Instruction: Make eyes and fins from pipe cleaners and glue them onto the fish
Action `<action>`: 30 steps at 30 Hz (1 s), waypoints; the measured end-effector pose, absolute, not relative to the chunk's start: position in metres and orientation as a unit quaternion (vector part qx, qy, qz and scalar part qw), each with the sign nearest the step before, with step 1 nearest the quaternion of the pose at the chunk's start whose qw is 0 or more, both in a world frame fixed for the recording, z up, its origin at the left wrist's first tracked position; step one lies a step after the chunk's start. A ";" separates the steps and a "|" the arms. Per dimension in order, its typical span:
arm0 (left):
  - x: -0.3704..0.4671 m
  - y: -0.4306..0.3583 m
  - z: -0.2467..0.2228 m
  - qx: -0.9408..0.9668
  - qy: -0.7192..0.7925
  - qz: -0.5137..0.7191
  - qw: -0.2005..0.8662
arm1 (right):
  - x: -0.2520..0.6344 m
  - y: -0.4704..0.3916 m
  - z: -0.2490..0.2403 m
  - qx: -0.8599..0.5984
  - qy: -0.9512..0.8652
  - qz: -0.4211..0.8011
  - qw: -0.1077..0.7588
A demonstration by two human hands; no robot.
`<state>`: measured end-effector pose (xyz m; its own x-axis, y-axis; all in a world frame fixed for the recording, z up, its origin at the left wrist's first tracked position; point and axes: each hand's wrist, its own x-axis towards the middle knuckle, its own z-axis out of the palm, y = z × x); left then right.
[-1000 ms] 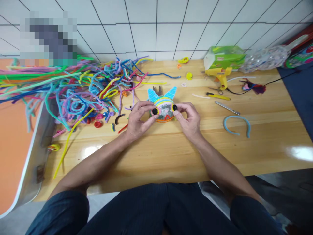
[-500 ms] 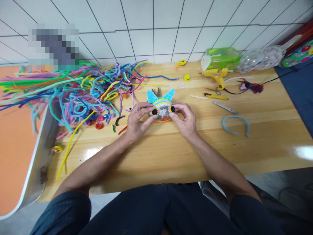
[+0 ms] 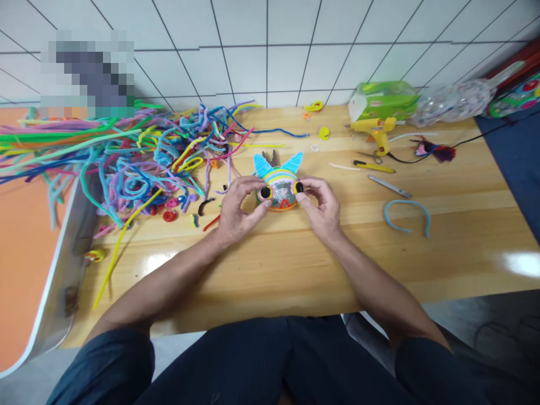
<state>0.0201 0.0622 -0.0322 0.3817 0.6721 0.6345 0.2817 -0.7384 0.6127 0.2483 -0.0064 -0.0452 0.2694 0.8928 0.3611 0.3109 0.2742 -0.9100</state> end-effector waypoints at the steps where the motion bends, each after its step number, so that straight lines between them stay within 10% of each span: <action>1: 0.020 0.063 -0.033 0.807 0.298 0.467 0.203 | 0.248 -0.006 -0.045 -0.547 -0.553 0.247 0.578; 30: 0.021 0.064 -0.036 0.804 0.305 0.471 0.195 | 0.245 -0.006 -0.042 -0.552 -0.555 0.240 0.574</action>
